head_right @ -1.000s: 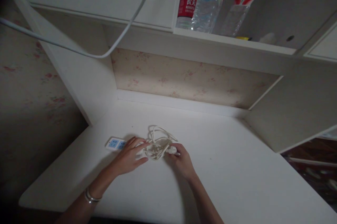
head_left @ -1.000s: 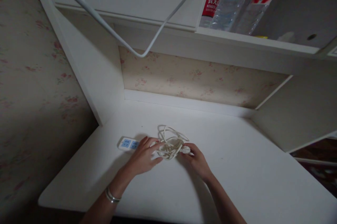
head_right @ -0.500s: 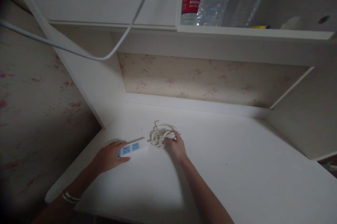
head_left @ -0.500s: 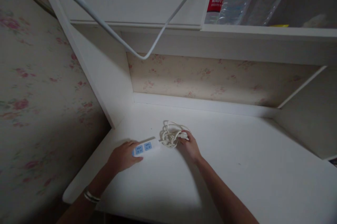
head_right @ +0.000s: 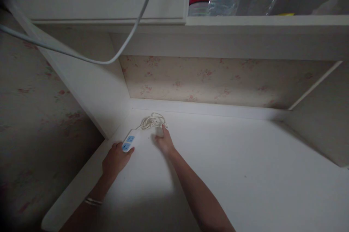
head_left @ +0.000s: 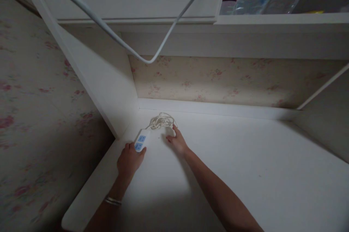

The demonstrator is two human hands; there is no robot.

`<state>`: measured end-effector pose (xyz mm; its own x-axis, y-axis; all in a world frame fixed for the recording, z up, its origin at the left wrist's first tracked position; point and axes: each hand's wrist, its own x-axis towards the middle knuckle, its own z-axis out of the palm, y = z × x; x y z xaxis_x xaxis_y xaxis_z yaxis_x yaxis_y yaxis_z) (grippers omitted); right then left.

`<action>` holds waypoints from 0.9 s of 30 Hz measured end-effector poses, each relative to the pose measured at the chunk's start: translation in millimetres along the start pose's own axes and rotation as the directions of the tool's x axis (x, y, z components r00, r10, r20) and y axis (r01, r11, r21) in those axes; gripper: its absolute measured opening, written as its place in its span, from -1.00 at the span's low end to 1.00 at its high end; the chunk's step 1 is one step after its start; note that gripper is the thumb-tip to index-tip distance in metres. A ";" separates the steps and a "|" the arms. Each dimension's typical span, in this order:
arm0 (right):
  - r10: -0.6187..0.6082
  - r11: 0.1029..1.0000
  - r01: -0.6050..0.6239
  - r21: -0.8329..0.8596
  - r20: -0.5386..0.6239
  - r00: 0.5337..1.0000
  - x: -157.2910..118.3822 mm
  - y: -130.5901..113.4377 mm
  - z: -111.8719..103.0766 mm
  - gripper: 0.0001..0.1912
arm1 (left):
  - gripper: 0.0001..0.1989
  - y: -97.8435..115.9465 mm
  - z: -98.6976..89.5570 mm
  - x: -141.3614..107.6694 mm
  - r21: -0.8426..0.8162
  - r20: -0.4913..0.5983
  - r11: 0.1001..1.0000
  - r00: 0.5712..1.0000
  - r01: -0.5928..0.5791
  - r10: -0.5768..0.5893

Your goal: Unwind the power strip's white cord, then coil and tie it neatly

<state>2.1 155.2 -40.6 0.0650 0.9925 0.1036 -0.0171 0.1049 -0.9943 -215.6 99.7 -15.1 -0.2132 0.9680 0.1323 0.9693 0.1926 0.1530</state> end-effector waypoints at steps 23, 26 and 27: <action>0.088 0.995 -0.081 -0.052 0.144 0.986 -140.3 -5.8 -42.2 -0.51 | -0.75 64.0 3.7 42.2 -0.470 -0.193 0.874 0.980 -0.127 0.039; 0.112 0.994 -0.112 -0.006 0.138 0.984 -132.7 -5.9 -43.2 -0.44 | -0.66 95.5 11.3 -11.9 -0.752 -0.092 0.628 0.975 -0.201 0.201; 0.117 0.992 -0.122 0.028 0.132 0.984 -131.4 -5.5 -43.7 -0.44 | -0.61 107.3 14.2 -28.9 -0.828 -0.035 0.538 0.972 -0.158 0.231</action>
<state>37.2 21.5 -49.8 -0.0702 0.9975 -0.0113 -0.0524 -0.0150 -0.9985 -103.7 94.7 -16.4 0.0120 0.9800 0.1987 0.4531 -0.1824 0.8726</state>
